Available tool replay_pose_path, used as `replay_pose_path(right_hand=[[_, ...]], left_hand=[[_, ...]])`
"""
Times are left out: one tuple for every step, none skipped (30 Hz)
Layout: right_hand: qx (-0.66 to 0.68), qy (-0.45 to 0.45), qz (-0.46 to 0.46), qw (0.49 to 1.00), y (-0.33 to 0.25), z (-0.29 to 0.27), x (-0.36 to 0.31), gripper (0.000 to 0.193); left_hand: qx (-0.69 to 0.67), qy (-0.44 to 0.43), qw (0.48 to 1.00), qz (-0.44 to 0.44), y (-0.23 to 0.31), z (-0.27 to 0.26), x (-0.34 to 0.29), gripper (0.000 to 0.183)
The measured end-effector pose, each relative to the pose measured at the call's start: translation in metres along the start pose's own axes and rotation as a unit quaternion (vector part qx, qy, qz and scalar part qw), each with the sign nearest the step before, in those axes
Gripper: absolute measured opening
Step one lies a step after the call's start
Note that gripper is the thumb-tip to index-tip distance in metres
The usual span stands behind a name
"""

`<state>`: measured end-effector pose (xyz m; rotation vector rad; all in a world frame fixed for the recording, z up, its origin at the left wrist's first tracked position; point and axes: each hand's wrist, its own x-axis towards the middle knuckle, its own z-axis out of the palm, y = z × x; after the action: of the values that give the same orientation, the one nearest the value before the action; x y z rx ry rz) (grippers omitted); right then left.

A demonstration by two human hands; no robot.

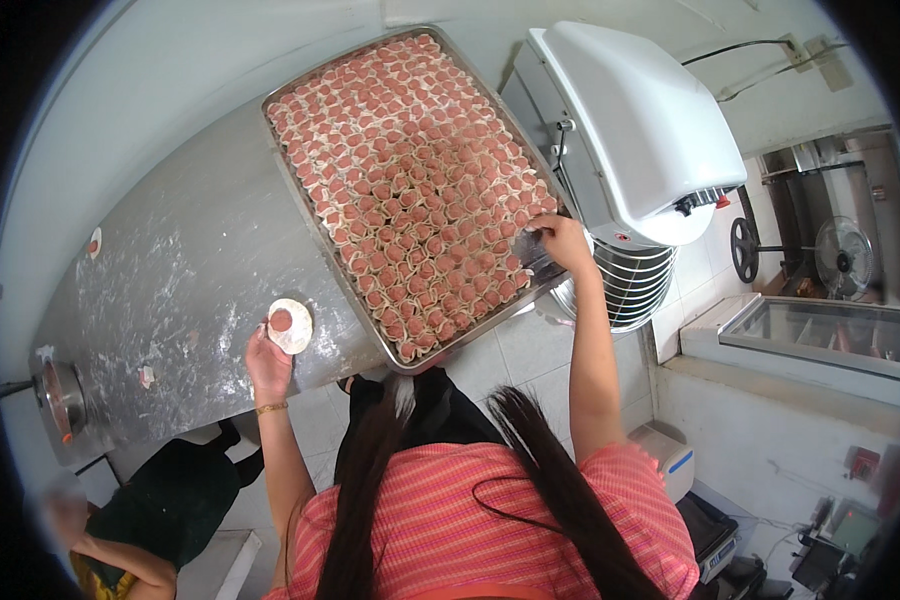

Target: The person places small red filling onto flattened dough circles on a metal table, folds them into dumplings, and arranges them on a large tray. Another person assists by preparing dough and filling nearby.

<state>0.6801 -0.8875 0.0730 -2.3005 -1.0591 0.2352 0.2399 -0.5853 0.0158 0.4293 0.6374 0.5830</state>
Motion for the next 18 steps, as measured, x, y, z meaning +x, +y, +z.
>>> replay_pose_path(right_hand=[[-0.041, -0.039, 0.063, 0.996, -0.002, -0.001, -0.005, 0.027], [-0.107, -0.085, 0.13, 0.982, -0.022, -0.005, -0.006, 0.026], [-0.019, -0.003, 0.068, 0.998, -0.032, -0.003, -0.01, 0.026], [0.072, 0.076, 0.011, 0.994, -0.044, 0.006, -0.017, 0.026], [0.166, 0.031, 0.037, 0.985, -0.073, 0.02, -0.02, 0.026], [0.257, -0.015, 0.061, 0.964, -0.111, 0.033, -0.019, 0.028], [0.34, -0.059, 0.085, 0.935, -0.147, 0.05, -0.021, 0.029], [0.399, -0.093, 0.065, 0.91, -0.176, 0.082, -0.025, 0.031], [0.452, -0.124, 0.049, 0.882, -0.205, 0.115, -0.03, 0.034], [0.549, -0.174, 0.156, 0.803, -0.24, 0.14, -0.036, 0.029], [0.629, -0.223, 0.257, 0.699, -0.269, 0.161, -0.041, 0.025], [0.637, -0.215, 0.27, 0.69, -0.28, 0.182, -0.044, 0.024], [0.645, -0.208, 0.284, 0.679, -0.284, 0.206, -0.048, 0.023], [0.652, -0.201, 0.3, 0.666, -0.285, 0.227, -0.051, 0.022], [0.611, -0.189, 0.289, 0.712, -0.283, 0.239, -0.053, 0.022], [0.568, -0.176, 0.278, 0.755, -0.279, 0.249, -0.052, 0.021], [0.52, -0.162, 0.268, 0.794, -0.28, 0.252, -0.053, 0.021], [0.533, -0.145, 0.286, 0.783, -0.281, 0.255, -0.055, 0.02]], left_hand=[[0.012, 0.004, 1.0, 0.003, -0.003, -0.001, 0.0, 0.035], [0.027, 0.014, 0.999, 0.015, -0.002, -0.001, -0.004, 0.035], [0.016, 0.01, 1.0, 0.009, -0.001, 0.001, -0.003, 0.036], [0.006, 0.007, 1.0, -0.001, -0.003, 0.006, -0.001, 0.036], [-0.004, -0.002, 1.0, -0.003, -0.002, 0.016, -0.003, 0.036], [-0.014, -0.013, 1.0, -0.004, -0.002, 0.027, -0.005, 0.036], [-0.011, -0.016, 1.0, 0.003, -0.001, 0.037, -0.007, 0.036], [-0.009, -0.024, 1.0, 0.007, 0.0, 0.048, -0.008, 0.036], [-0.006, -0.034, 0.999, 0.019, 0.002, 0.06, -0.011, 0.036], [-0.006, -0.045, 0.999, 0.03, 0.005, 0.068, -0.013, 0.037], [-0.008, -0.045, 0.998, 0.047, 0.007, 0.067, -0.016, 0.037], [-0.01, -0.047, 0.997, 0.06, 0.007, 0.065, -0.018, 0.037], [-0.011, -0.047, 0.996, 0.073, 0.008, 0.062, -0.019, 0.037], [0.029, -0.027, 0.997, 0.068, 0.01, 0.055, -0.019, 0.037], [0.07, -0.005, 0.996, 0.061, 0.01, 0.047, -0.019, 0.036], [0.11, 0.015, 0.992, 0.052, 0.012, 0.039, -0.02, 0.035], [0.187, 0.043, 0.981, 0.021, 0.015, 0.035, -0.02, 0.035], [0.234, 0.033, 0.971, 0.026, 0.015, 0.023, -0.017, 0.035]])
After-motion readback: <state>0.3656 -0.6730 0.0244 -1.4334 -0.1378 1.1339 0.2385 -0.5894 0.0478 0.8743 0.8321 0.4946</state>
